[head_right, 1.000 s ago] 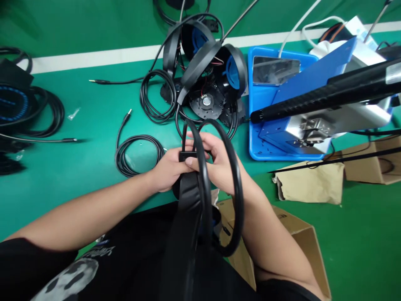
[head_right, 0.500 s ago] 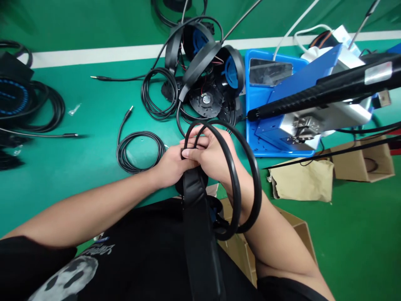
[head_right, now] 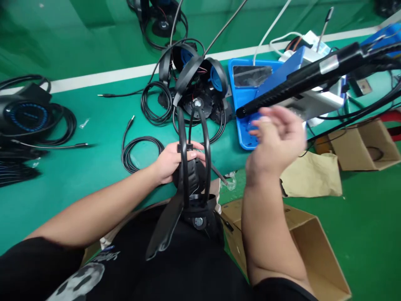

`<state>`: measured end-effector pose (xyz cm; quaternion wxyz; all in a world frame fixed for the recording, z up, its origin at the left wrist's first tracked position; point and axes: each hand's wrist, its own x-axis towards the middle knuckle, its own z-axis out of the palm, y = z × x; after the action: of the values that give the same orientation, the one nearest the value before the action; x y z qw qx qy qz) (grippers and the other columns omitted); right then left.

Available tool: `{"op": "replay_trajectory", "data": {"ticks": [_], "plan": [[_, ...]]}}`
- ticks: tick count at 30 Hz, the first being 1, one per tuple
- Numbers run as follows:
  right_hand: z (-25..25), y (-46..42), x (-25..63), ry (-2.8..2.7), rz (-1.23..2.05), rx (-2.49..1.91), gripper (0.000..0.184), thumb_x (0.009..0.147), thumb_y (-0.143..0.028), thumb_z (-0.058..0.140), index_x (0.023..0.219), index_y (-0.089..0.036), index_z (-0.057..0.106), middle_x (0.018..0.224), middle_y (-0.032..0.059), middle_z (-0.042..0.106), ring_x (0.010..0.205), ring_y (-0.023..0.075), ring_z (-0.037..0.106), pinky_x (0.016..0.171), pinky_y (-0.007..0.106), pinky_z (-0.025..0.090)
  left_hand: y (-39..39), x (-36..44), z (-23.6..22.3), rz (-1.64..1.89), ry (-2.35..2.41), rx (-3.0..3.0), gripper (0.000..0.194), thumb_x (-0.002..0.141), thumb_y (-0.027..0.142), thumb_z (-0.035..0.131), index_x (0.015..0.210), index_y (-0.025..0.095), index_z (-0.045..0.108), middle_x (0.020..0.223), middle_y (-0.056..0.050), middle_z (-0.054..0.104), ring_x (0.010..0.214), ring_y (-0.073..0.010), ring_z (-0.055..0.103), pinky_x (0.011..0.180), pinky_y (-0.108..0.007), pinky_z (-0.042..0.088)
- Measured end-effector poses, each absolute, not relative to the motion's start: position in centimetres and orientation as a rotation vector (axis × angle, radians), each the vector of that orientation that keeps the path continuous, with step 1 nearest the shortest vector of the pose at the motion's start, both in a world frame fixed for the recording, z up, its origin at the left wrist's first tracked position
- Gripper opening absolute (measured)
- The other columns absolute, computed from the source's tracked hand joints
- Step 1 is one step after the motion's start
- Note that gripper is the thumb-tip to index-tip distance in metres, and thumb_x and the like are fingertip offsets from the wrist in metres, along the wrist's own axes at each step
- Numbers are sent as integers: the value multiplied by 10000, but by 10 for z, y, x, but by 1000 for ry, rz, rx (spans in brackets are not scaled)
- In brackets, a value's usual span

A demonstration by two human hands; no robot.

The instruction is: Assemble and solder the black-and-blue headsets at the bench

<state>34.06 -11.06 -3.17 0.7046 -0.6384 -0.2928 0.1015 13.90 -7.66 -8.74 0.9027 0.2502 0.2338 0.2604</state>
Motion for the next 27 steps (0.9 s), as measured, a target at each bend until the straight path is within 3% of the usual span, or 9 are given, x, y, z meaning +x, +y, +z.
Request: {"op": "replay_trajectory", "data": {"ticks": [2, 6, 10, 14, 17, 21, 27], "plan": [[-36, -107, 367, -531, 24, -1448, 306, 714, -148, 698, 1000, -250, 662, 1041, 36, 720, 764, 175, 682, 558, 311, 558, -76, 139, -88, 540, 472, 525, 370, 733, 245, 890, 1013, 120, 684, 896, -118, 798, 813, -261, 778, 804, -399, 612], [-39, -90, 400, -536, 115, -1488, 373, 707, -188, 679, 1070, -234, 607, 1168, 94, 689, 749, 176, 669, 523, 324, 548, -77, 138, -87, 527, 454, 545, 361, 752, 261, 884, 1021, 130, 683, 928, -128, 804, 844, -279, 787, 814, -410, 609], [-35, -80, 399, -607, 155, -1540, 325, 772, -271, 699, 1074, -319, 589, 1200, 50, 676, 847, 231, 697, 561, 387, 583, -79, 136, -86, 541, 459, 590, 367, 738, 263, 897, 1011, 125, 694, 906, -117, 804, 823, -257, 778, 818, -400, 603], [-30, -93, 358, -593, 90, -1496, 383, 717, -180, 777, 1038, -322, 623, 1130, 24, 668, 856, 190, 677, 526, 291, 521, -79, 136, -86, 536, 455, 632, 369, 737, 271, 897, 1009, 115, 701, 888, -118, 803, 805, -242, 771, 796, -372, 601], [-31, -112, 314, -896, 508, -1532, 247, 800, -281, 791, 1032, -233, 724, 994, 54, 733, 791, 169, 665, 612, 298, 555, -79, 137, -87, 521, 447, 621, 345, 752, 274, 885, 1002, 119, 704, 898, -112, 806, 812, -237, 775, 805, -361, 606], [-37, -123, 280, -1021, 1074, -1559, 310, 826, -413, 800, 1061, -211, 780, 951, 61, 783, 742, 176, 698, 597, 292, 572, -79, 140, -90, 572, 440, 628, 336, 728, 302, 903, 948, 123, 722, 863, -80, 802, 798, -227, 773, 830, -356, 613], [-44, -111, 278, -762, 1150, -1520, 280, 662, -378, 923, 806, -189, 775, 643, 4, 692, 472, 117, 548, 345, 209, 354, -79, 140, -91, 519, 428, 645, 392, 725, 392, 912, 955, 125, 741, 892, -84, 803, 879, -254, 780, 926, -391, 602]]}}
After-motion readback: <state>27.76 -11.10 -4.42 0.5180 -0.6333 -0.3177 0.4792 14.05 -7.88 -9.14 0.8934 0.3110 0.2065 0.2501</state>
